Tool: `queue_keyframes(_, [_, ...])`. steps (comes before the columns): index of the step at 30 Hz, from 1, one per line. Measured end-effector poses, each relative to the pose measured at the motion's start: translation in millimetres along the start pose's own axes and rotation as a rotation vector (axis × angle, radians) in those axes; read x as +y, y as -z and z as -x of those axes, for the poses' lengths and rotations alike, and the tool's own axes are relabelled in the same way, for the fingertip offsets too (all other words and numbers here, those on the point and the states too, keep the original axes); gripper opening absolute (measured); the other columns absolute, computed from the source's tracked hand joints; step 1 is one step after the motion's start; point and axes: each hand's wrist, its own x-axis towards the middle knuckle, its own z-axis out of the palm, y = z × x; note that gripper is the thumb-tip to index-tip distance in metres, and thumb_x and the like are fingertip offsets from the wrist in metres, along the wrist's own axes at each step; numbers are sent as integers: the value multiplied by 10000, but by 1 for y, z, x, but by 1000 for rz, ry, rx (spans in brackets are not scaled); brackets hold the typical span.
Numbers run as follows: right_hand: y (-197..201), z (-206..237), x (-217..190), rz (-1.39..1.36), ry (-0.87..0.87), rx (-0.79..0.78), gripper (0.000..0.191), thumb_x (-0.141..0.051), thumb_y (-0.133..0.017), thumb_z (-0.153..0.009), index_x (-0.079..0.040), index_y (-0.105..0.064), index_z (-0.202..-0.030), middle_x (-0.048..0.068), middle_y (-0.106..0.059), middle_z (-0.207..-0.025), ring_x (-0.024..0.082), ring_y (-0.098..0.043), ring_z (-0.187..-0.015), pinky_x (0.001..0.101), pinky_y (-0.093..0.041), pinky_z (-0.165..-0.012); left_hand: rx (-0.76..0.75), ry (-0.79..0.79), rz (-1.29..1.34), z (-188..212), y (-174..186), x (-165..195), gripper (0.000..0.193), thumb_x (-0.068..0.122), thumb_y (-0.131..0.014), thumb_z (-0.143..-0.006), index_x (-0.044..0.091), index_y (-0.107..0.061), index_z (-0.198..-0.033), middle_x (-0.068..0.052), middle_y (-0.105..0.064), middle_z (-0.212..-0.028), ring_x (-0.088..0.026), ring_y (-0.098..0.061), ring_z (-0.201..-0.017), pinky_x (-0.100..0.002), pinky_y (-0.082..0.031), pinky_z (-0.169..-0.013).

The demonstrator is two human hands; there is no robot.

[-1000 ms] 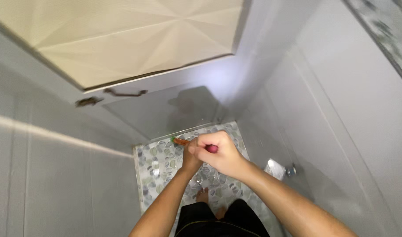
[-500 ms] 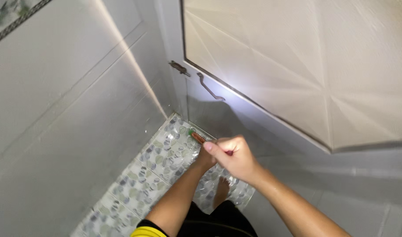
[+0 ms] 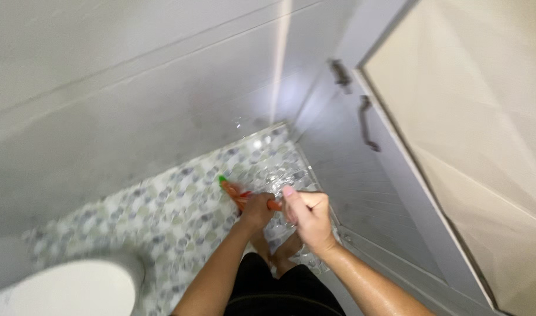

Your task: The person scrubs the bathroom floor with a long-handled brush, then rinses the floor and walls using a handheld shower head. The person moves around the toilet and shower area to clean the entire floor surface.

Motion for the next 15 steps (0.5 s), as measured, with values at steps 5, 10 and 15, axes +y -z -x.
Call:
queue_keyframes(5, [-3,-16,-19,148,18,-23,531,-180,-562,-1039,-43,-509,-529,40,-538,-552,126,-532,-524,392,-627,-741,138,-96,-62,9,20,-2,110,66,-664,-824,34,-737,-900,-202,-723,-902,-365,-690,-885,-478,-533,-828])
queue_keyframes(10, [16,-16,-74,123,161,81,578,-147,-534,-1135,-28,-442,-577,60,-472,-563,165,-466,-527,442,-561,-706,-40,-166,192,-35,-1,61,212,17,-689,-812,80,-690,-1015,-127,-706,-966,-294,-714,-931,-440,-555,-845])
queue_keyframes(15, [21,-21,-71,324,237,175,649,-163,-481,-1214,-53,-425,-577,68,-457,-544,161,-448,-529,412,-514,-746,-31,-435,47,-102,-35,106,140,95,-610,-762,97,-712,-857,-139,-732,-994,-348,-689,-1012,-477,-521,-913])
